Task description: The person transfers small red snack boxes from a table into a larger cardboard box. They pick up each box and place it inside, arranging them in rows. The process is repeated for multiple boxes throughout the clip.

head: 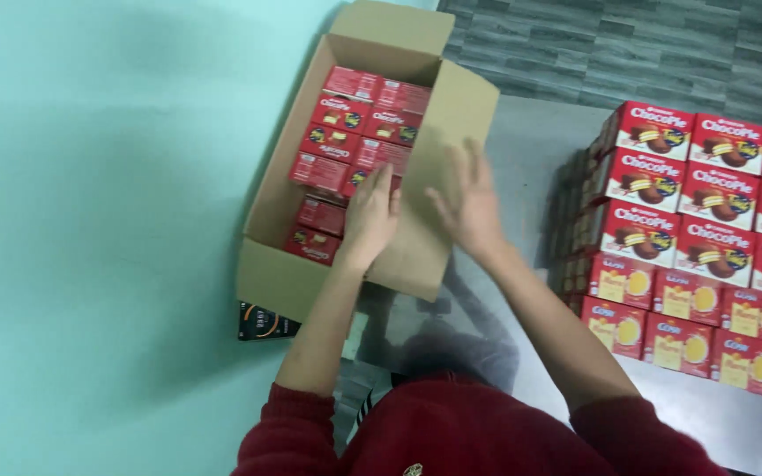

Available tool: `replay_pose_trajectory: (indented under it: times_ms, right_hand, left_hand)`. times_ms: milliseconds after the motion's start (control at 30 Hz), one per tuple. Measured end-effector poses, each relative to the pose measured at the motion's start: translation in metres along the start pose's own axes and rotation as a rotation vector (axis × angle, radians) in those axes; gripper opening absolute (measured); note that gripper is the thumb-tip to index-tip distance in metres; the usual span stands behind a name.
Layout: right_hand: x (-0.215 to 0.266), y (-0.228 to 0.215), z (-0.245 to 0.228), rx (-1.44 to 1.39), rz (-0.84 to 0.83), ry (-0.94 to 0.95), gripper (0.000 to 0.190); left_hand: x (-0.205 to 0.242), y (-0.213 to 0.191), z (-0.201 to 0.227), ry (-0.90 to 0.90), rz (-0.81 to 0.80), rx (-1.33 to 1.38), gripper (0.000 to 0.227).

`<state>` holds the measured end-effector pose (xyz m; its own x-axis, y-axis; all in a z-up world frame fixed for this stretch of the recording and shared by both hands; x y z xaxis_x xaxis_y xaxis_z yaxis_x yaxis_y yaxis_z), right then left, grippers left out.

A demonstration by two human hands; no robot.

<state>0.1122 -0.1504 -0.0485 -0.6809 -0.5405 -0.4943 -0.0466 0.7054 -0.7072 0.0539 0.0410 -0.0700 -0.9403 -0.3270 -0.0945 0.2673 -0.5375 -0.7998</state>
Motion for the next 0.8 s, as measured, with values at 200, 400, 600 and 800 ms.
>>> replay_pose_trajectory:
  times_ms: [200,400,600,800]
  right_hand:
    - [-0.032,0.112,-0.032,0.025,-0.133,-0.146,0.087]
    - [-0.037,0.134,-0.028,0.134,-0.222,-0.116,0.085]
    - [-0.039,0.15,-0.017,0.283,-0.352,-0.095,0.082]
    - [-0.036,0.173,-0.001,0.447,-0.446,-0.129,0.069]
  left_hand:
    - [-0.021,0.014,-0.06,0.007,-0.186,-0.434,0.108]
    - [-0.036,0.037,-0.088,0.065,-0.255,-0.508,0.118]
    - [-0.042,0.069,-0.111,0.108,-0.254,-0.578,0.12]
    - [-0.03,0.059,-0.1,0.124,-0.227,-0.571,0.087]
Point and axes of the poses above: each hand's wrist, its own x-axis away from the middle knuckle, its own y-axis out of the palm, z = x × y, the point moved 4 cm from there along -x, towards the middle knuckle, and after that the axes turned 14 degrees about -y, right-handed, at the moved point
